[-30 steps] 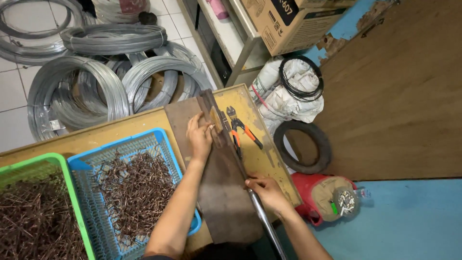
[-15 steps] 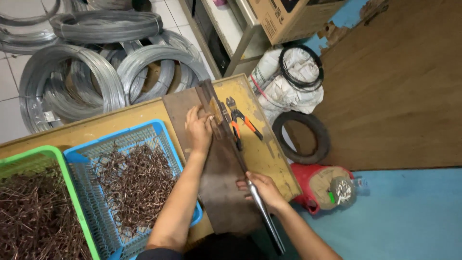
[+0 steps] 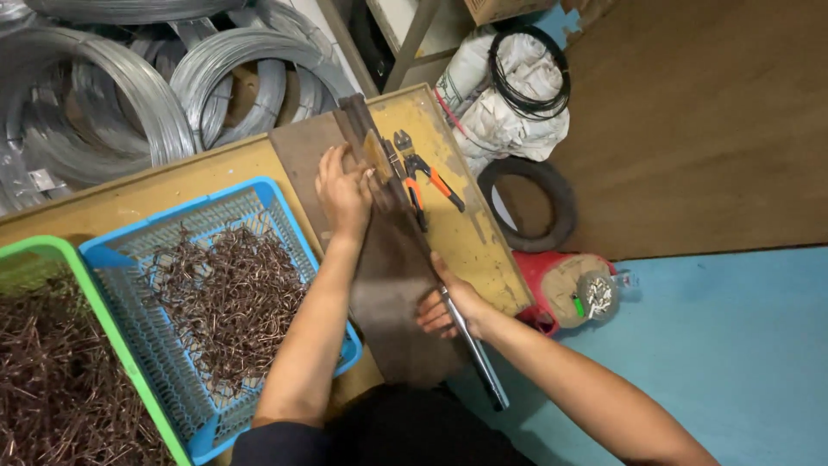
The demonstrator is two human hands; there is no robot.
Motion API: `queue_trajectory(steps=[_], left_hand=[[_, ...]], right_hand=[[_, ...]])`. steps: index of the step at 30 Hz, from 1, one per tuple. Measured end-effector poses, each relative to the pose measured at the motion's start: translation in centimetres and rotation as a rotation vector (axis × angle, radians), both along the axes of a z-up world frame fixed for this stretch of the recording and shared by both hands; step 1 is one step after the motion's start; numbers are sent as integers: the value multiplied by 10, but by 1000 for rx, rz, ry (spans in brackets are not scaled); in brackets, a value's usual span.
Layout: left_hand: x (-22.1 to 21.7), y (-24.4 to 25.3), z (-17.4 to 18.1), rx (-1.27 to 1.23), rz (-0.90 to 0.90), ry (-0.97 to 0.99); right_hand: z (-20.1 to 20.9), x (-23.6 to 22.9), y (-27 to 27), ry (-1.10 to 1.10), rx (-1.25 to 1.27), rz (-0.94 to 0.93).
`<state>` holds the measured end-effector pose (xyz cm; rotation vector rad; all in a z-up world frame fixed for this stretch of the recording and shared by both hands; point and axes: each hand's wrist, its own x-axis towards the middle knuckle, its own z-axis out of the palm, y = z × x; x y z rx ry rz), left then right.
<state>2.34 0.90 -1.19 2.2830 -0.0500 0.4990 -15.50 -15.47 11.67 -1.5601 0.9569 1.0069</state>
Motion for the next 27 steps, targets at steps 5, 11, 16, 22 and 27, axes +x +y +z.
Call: queue_trajectory(steps=[5, 11, 16, 22, 27], left_hand=[[-1, 2, 7, -27, -21, -41], [6, 3, 6, 43, -30, -117], [3, 7, 32, 161, -2, -157], [3, 4, 37, 213, -46, -45], [2, -1, 36, 223, -56, -28]], right_hand=[[3, 0, 9, -110, -188, -68], [2, 2, 13, -164, -237, -69], [-16, 0, 8, -153, -266, -70], [-27, 0, 6, -170, -291, -52], [-32, -1, 4, -165, -292, -48]])
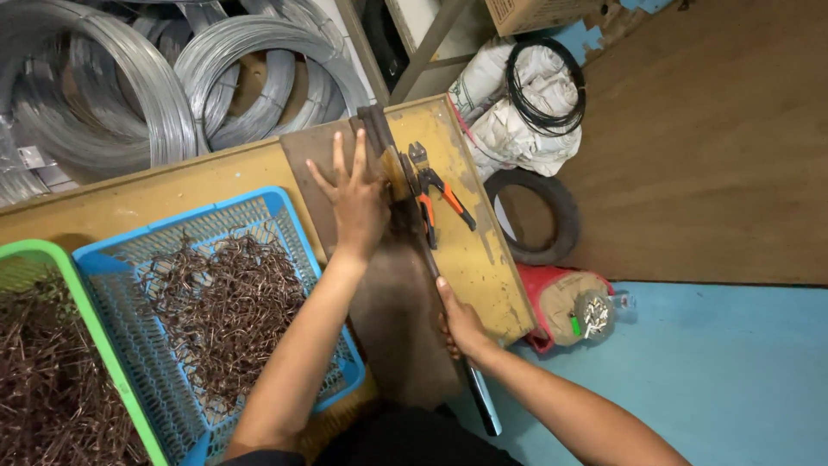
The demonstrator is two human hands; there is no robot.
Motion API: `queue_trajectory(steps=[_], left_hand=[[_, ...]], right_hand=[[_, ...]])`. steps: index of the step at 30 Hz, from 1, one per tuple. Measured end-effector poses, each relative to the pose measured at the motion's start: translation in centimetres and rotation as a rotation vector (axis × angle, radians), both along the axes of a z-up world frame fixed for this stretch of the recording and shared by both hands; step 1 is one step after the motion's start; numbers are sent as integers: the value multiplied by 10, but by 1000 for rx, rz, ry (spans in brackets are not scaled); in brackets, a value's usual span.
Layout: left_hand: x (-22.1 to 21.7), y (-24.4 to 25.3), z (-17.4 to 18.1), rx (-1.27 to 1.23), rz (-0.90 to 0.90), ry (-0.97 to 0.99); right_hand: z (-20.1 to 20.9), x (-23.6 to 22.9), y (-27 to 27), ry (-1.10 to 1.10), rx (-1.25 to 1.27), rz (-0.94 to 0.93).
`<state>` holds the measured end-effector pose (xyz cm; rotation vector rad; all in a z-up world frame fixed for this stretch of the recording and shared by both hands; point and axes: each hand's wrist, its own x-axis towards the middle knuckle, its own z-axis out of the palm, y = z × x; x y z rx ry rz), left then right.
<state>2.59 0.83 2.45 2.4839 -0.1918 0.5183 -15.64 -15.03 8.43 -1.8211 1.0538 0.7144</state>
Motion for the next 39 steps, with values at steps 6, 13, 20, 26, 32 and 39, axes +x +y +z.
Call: queue_trajectory(steps=[6, 13, 20, 26, 32, 39], left_hand=[[3, 1, -3, -10, -10, -57], [4, 7, -1, -30, -39, -48], [-2, 11, 13, -67, -71, 0], [-5, 8, 7, -81, -45, -6], [-1, 2, -8, 27, -19, -2], [3, 4, -10, 26, -9, -78]], right_hand=[[16, 8, 11, 28, -51, -13], [-28, 1, -5, -49, -134, 24], [-74, -6, -27, -92, -274, 114], [-45, 4, -17, -41, -224, 135], [-13, 9, -4, -97, -107, 28], [-32, 4, -18, -116, -89, 152]])
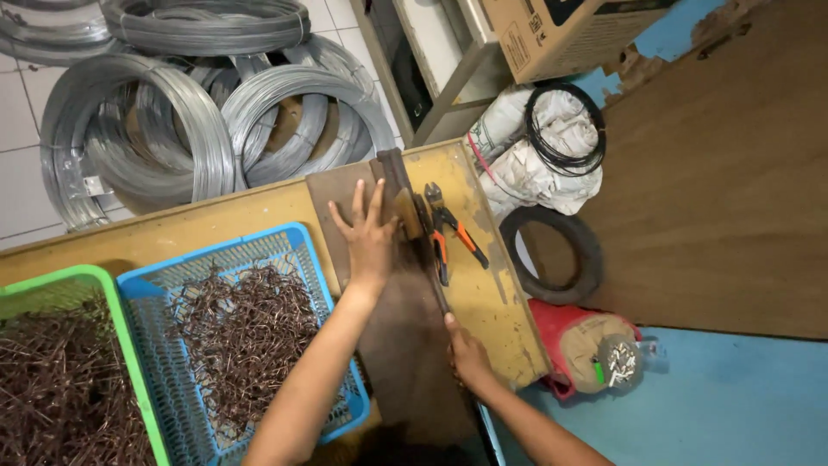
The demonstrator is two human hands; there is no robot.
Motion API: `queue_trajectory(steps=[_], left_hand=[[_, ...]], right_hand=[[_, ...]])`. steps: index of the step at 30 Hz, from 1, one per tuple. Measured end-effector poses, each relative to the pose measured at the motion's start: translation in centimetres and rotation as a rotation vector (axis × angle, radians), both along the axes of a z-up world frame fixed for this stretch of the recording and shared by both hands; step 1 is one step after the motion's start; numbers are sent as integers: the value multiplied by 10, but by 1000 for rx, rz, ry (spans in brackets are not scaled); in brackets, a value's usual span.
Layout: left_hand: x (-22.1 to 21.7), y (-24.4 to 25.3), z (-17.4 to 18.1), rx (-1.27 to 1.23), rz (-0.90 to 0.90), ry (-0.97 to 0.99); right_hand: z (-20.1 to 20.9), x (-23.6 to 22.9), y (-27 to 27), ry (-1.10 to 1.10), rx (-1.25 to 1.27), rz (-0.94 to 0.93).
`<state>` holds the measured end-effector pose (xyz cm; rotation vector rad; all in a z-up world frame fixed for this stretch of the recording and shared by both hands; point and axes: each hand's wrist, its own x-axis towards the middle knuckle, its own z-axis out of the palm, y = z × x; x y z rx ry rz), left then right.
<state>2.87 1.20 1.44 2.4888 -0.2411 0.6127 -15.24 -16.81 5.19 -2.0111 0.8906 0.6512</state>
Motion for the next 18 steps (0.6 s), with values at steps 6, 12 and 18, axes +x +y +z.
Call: queue_trajectory(steps=[6, 12, 18], left_hand=[[-6, 6, 24, -69, -70, 42], [-1, 1, 3, 5, 4, 38], [4, 3, 9, 68, -45, -76]], right_hand=[[30, 6, 11, 29, 3, 37], [-25, -7, -12, -30, 23, 58], [5, -3, -3, -4, 60, 52]])
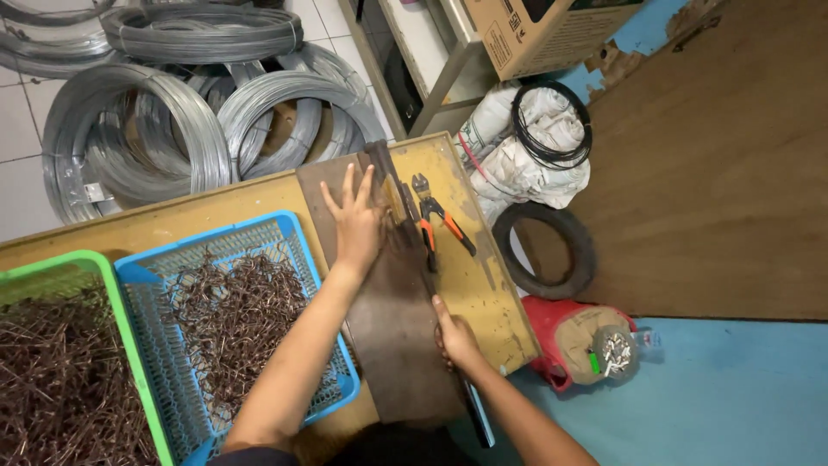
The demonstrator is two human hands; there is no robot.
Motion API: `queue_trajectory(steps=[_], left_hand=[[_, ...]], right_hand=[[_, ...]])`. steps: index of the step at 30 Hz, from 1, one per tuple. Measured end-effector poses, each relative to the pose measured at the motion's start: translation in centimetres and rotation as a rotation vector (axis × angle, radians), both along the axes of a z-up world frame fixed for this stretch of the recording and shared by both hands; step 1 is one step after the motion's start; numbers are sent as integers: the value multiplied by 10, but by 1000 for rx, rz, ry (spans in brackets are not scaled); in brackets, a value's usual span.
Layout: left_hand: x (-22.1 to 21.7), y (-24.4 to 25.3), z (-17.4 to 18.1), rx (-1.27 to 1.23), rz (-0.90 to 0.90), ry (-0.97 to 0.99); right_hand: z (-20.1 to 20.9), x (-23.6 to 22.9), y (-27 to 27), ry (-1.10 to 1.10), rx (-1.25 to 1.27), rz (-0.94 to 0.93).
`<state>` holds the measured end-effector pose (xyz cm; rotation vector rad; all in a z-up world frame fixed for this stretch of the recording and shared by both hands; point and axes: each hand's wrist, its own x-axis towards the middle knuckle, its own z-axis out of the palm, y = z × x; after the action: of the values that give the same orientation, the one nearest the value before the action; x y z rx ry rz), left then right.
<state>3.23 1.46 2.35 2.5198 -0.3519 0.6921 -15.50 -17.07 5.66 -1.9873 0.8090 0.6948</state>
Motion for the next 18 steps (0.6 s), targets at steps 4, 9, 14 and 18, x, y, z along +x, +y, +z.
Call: queue_trajectory(steps=[4, 9, 14, 18], left_hand=[[6, 6, 2, 16, -73, -30], [10, 11, -2, 37, -103, -28], [6, 11, 1, 17, -103, -5], [13, 15, -6, 32, -81, 7]], right_hand=[[-10, 0, -5, -23, 8, 18], [13, 1, 4, -21, 7, 6], [-1, 1, -2, -25, 11, 28], [-3, 3, -4, -38, 13, 38]])
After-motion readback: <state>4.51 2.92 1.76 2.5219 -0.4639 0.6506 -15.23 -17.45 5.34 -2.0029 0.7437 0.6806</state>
